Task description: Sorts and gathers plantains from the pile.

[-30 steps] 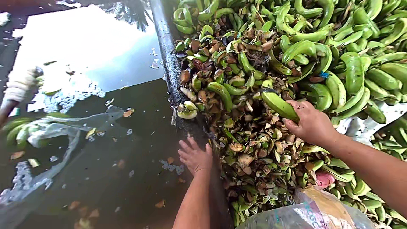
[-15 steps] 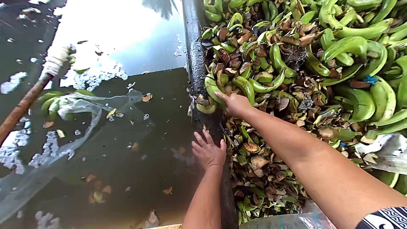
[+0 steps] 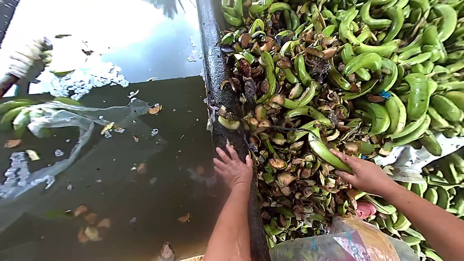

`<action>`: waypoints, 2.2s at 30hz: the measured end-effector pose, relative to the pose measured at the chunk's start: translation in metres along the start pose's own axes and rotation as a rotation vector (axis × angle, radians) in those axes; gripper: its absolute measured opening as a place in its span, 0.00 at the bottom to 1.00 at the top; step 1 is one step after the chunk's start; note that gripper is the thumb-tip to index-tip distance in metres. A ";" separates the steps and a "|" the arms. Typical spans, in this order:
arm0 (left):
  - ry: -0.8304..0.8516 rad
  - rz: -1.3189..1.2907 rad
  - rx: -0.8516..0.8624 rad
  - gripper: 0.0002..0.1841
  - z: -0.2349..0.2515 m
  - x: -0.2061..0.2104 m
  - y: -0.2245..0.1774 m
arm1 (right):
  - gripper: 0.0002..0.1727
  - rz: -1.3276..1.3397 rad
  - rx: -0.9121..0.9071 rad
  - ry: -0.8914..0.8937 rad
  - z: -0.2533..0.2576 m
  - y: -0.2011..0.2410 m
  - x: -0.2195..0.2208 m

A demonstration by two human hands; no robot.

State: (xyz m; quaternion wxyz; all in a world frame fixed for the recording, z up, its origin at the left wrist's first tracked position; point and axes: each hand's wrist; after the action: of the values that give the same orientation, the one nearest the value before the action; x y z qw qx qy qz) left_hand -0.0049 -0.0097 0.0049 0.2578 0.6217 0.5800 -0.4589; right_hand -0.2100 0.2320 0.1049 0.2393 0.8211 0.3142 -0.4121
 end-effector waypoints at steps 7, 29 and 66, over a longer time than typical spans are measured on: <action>0.008 -0.002 -0.011 0.47 0.000 -0.004 -0.001 | 0.40 0.103 -0.428 -0.250 0.068 0.170 -0.036; -0.206 -0.090 0.120 0.46 -0.004 0.015 0.003 | 0.49 -0.002 0.822 -0.733 -0.045 -0.134 -0.210; -0.110 0.020 -0.008 0.46 -0.005 0.002 -0.004 | 0.27 0.193 0.296 -0.749 0.105 -0.054 -0.173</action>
State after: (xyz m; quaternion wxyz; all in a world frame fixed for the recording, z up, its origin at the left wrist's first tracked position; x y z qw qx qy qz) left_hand -0.0075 -0.0041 0.0058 0.2965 0.6001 0.5606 -0.4876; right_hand -0.3841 0.1455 0.1829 0.2539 0.6655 0.0642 -0.6990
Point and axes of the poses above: each hand's wrist, its own z-axis towards the middle knuckle, its own x-axis out of the palm, y = z × x, and after that the axes turned 4 degrees about -z, right-handed
